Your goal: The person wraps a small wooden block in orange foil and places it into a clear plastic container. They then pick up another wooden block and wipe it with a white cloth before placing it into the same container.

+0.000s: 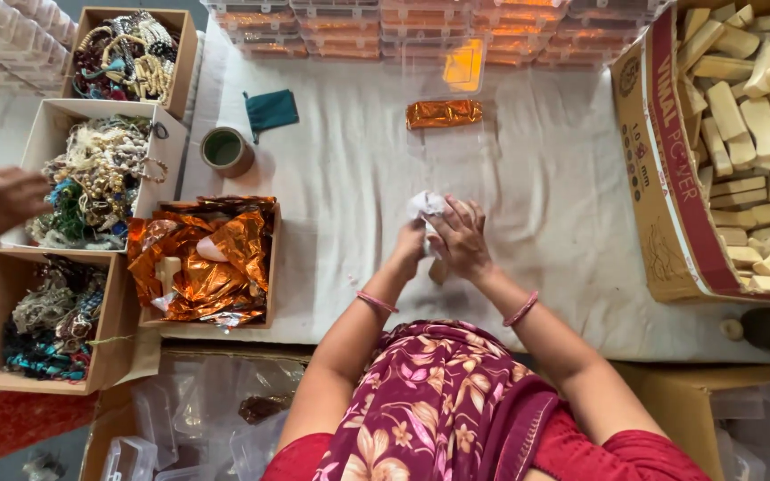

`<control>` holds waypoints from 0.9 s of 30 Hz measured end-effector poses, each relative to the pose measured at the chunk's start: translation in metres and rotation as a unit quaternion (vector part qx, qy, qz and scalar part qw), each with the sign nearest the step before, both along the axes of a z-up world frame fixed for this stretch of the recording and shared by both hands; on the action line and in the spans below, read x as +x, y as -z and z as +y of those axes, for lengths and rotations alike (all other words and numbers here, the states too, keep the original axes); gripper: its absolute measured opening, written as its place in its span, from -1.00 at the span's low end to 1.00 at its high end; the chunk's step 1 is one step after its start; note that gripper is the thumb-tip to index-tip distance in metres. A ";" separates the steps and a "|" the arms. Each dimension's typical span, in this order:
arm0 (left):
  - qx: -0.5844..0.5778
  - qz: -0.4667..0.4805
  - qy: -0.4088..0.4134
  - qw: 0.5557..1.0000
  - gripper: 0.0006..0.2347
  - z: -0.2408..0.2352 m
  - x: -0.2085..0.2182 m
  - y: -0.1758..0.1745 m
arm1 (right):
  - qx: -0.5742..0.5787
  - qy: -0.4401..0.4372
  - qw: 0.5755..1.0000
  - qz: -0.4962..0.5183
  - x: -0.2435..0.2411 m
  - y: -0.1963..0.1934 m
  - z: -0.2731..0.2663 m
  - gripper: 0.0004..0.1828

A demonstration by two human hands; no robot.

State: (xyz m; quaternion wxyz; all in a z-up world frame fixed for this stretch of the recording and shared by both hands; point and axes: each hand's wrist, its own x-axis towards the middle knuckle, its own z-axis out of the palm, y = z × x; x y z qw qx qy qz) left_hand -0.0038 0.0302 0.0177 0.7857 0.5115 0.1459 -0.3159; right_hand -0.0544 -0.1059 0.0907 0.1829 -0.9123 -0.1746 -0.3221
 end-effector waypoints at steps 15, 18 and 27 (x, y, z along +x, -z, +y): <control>-0.204 0.020 -0.085 0.975 -0.63 -0.018 -0.007 -0.002 | 0.124 0.025 0.992 0.029 -0.010 0.066 -0.005 -0.59; -0.059 -0.066 0.013 0.996 -0.63 -0.031 -0.026 0.019 | 0.291 0.125 0.943 0.102 0.016 0.048 -0.027 -0.69; -0.054 -0.071 -0.189 0.978 -0.66 -0.034 0.006 0.000 | 0.373 0.066 0.912 0.153 -0.040 0.031 0.031 -0.50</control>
